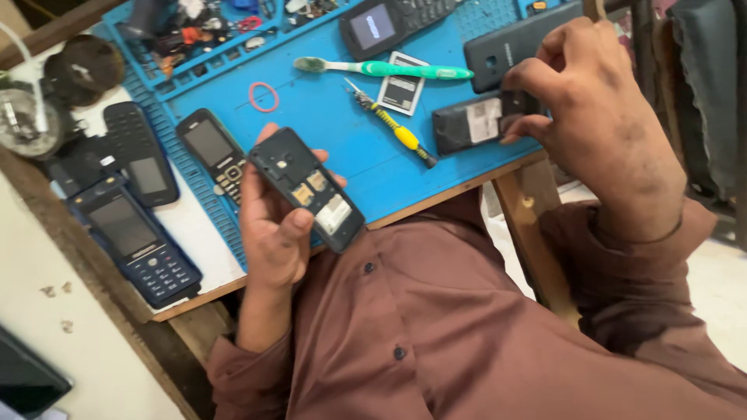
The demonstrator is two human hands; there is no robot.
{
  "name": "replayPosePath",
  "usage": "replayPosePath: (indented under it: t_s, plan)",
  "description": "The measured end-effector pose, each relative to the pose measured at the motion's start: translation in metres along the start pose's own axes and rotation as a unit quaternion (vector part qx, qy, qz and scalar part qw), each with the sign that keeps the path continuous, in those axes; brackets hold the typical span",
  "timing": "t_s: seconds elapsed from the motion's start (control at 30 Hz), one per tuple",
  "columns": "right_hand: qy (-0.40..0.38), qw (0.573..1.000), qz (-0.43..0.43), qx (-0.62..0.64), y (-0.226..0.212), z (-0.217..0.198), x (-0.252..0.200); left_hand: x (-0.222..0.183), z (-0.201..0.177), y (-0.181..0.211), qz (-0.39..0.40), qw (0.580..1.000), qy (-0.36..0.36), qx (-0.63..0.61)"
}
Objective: The person cleans a black feature phone using a toothbrush, then removes the back cover and battery. They reassemble the phone and press the keypad buttons repeatedly.
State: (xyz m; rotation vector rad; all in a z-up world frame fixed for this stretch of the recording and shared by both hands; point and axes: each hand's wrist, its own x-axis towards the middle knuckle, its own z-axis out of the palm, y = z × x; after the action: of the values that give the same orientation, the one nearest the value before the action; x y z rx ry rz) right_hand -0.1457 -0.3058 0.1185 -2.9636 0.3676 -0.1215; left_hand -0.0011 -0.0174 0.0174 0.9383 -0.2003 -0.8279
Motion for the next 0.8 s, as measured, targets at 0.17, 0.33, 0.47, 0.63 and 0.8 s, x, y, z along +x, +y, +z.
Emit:
replayPosePath:
  t_s: [0.17, 0.33, 0.47, 0.63, 0.8]
  plan:
    - [-0.049, 0.998, -0.006, 0.033, -0.002, -0.004, 0.002, -0.001, 0.001, 0.001, -0.004, 1.000, -0.005, -0.010]
    - [-0.076, 0.996, -0.035, 0.003, -0.007, -0.012, -0.002, 0.000, -0.003, 0.002, -0.001, 1.000, -0.023, -0.017]
    - [-0.012, 0.994, -0.036, 0.103, -0.026, -0.015, -0.007, 0.000, -0.006, 0.002, 0.019, 0.998, -0.054, 0.006]
    - [0.008, 0.822, 0.123, 0.557, -0.067, 0.009, -0.017, -0.002, -0.008, 0.003, 0.006, 0.999, -0.041, 0.022]
    - [-0.089, 0.646, 0.178, 0.737, -0.085, 0.052, -0.011, -0.003, -0.010, 0.000, -0.002, 0.999, -0.018, 0.031]
